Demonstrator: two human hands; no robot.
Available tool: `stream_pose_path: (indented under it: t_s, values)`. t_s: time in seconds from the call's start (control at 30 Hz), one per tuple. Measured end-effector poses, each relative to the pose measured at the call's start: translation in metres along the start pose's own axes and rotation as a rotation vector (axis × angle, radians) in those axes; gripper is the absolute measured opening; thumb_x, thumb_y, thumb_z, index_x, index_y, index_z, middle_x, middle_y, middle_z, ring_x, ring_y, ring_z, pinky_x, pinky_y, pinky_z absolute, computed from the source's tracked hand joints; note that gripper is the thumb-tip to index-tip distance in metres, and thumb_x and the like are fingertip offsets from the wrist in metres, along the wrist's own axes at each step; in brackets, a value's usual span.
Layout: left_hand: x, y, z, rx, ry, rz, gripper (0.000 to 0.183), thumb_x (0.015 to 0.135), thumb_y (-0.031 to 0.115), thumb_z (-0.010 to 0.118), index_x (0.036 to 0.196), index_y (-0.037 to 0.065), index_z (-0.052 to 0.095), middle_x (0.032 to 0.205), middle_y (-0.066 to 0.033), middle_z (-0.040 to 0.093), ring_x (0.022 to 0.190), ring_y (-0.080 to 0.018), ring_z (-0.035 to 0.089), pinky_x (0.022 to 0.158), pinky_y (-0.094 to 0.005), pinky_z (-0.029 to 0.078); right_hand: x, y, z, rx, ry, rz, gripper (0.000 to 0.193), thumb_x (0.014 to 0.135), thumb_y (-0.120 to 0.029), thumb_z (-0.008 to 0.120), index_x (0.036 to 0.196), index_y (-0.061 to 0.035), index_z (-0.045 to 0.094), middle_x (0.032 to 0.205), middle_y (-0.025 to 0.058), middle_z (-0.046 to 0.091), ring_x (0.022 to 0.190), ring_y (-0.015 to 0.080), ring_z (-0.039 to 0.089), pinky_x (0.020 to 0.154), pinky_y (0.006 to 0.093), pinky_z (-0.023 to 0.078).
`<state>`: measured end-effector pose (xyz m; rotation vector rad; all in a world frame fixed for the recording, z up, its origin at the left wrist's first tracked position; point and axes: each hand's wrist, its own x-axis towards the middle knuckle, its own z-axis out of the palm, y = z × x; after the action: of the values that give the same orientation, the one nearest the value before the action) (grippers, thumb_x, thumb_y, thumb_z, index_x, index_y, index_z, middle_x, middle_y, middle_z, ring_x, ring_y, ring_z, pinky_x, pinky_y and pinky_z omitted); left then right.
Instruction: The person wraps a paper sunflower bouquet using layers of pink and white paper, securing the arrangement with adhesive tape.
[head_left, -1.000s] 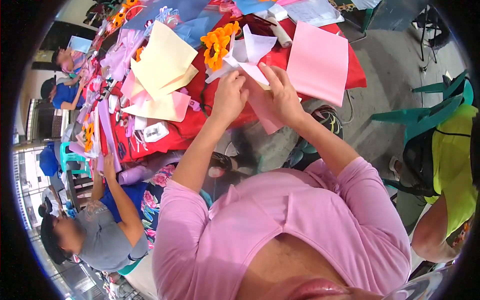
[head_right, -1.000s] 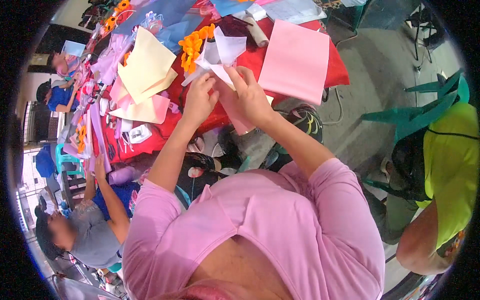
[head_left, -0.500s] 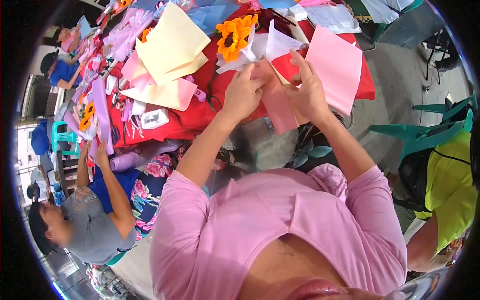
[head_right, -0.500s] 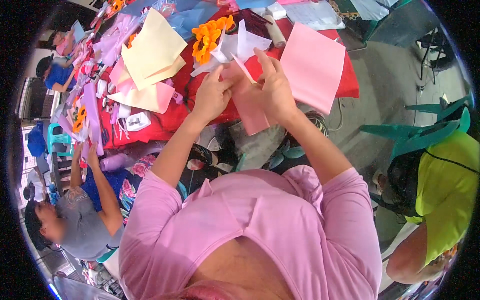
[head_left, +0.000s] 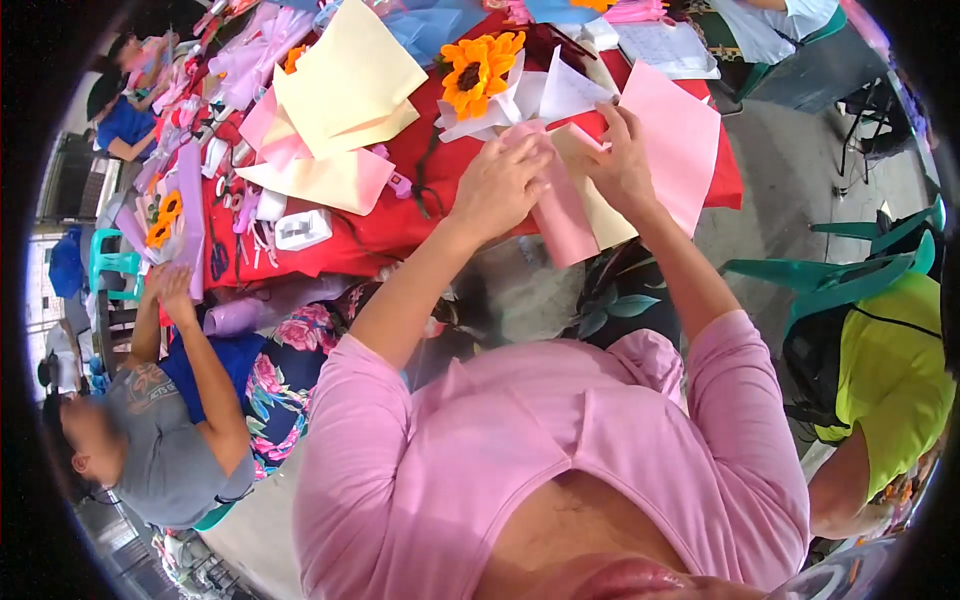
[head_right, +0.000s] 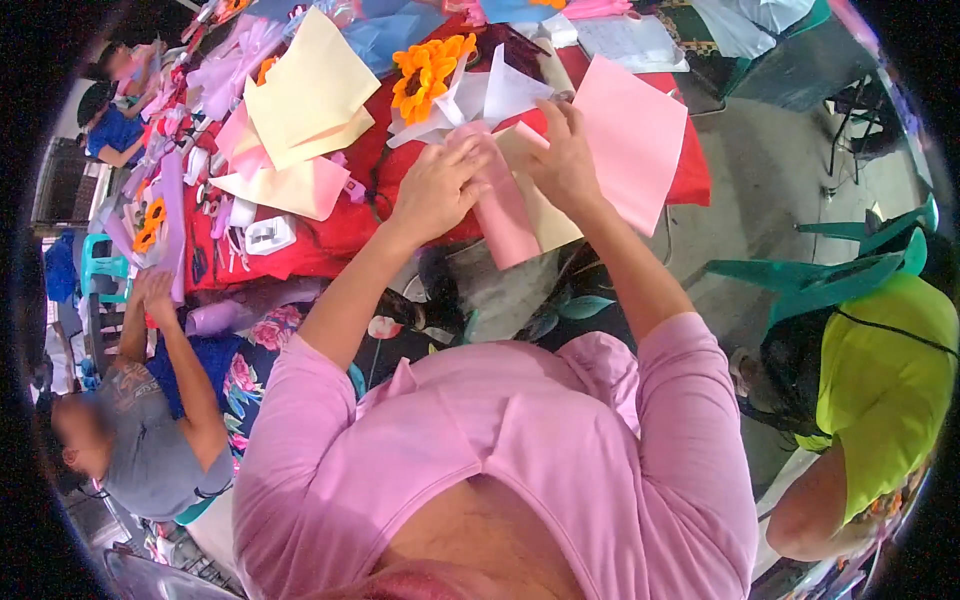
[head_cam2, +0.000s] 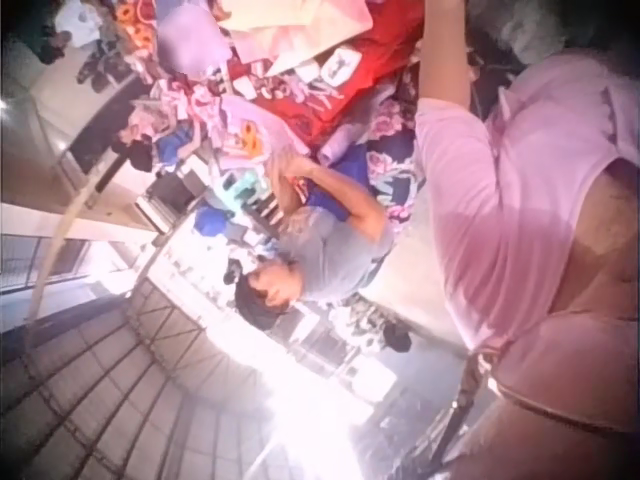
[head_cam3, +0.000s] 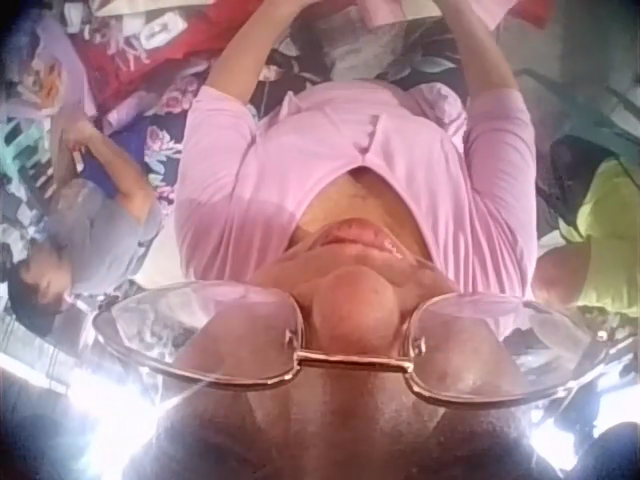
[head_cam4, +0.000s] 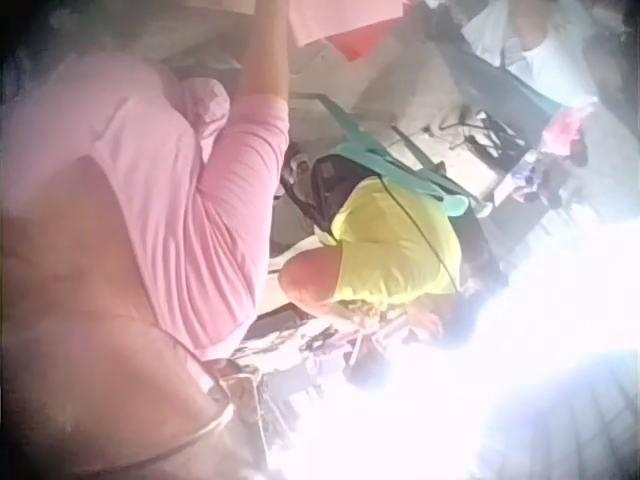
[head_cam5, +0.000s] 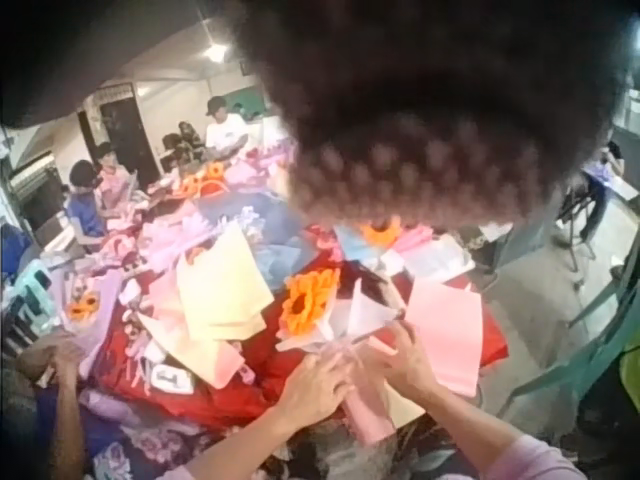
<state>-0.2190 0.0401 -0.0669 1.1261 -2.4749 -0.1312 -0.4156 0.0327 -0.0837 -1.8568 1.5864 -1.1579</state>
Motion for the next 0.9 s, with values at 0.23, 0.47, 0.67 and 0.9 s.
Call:
stream_pose_path:
  t_s: [0.23, 0.47, 0.67, 0.9]
  values:
    - [0.001, -0.001, 0.002, -0.059, 0.017, 0.005, 0.039, 0.075, 0.022, 0.060, 0.112, 0.011, 0.057, 0.124, -0.0072, 0.049, 0.103, -0.0300, 0.048, 0.090, -0.0367, 0.037, 0.004, 0.031, -0.014, -0.018, 0.016, -0.114, 0.062, 0.070, -0.001, 0.061, 0.127, -0.0057, 0.035, 0.117, 0.0158, 0.042, 0.089, 0.0249, 0.055, 0.074, 0.0330, 0.048]
    - [0.002, 0.000, -0.002, -0.044, -0.023, -0.011, 0.042, 0.075, 0.025, 0.061, 0.114, 0.010, 0.056, 0.126, -0.0081, 0.047, 0.102, -0.0308, 0.048, 0.089, -0.0373, 0.038, 0.004, 0.042, -0.009, -0.026, 0.123, -0.055, 0.056, 0.070, 0.008, 0.056, 0.123, -0.0041, 0.040, 0.111, 0.0144, 0.046, 0.074, 0.0177, 0.058, 0.066, 0.0270, 0.049]
    - [0.001, 0.002, -0.006, -0.023, -0.022, 0.018, 0.046, 0.075, 0.030, 0.062, 0.116, 0.009, 0.054, 0.128, -0.0078, 0.045, 0.101, -0.0308, 0.048, 0.089, -0.0379, 0.038, -0.004, 0.017, -0.012, 0.006, 0.046, -0.114, 0.055, 0.069, 0.008, 0.054, 0.122, -0.0055, 0.042, 0.110, 0.0149, 0.047, 0.071, 0.0172, 0.057, 0.065, 0.0274, 0.048]
    - [-0.002, -0.004, -0.002, 0.054, 0.037, 0.057, 0.045, 0.072, 0.033, 0.064, 0.107, 0.005, 0.059, 0.126, -0.0077, 0.046, 0.109, -0.0296, 0.046, 0.090, -0.0371, 0.040, 0.007, -0.039, -0.016, 0.051, -0.126, -0.255, 0.056, 0.069, 0.007, 0.052, 0.122, -0.0066, 0.041, 0.110, 0.0184, 0.047, 0.074, 0.0247, 0.056, 0.067, 0.0320, 0.047]
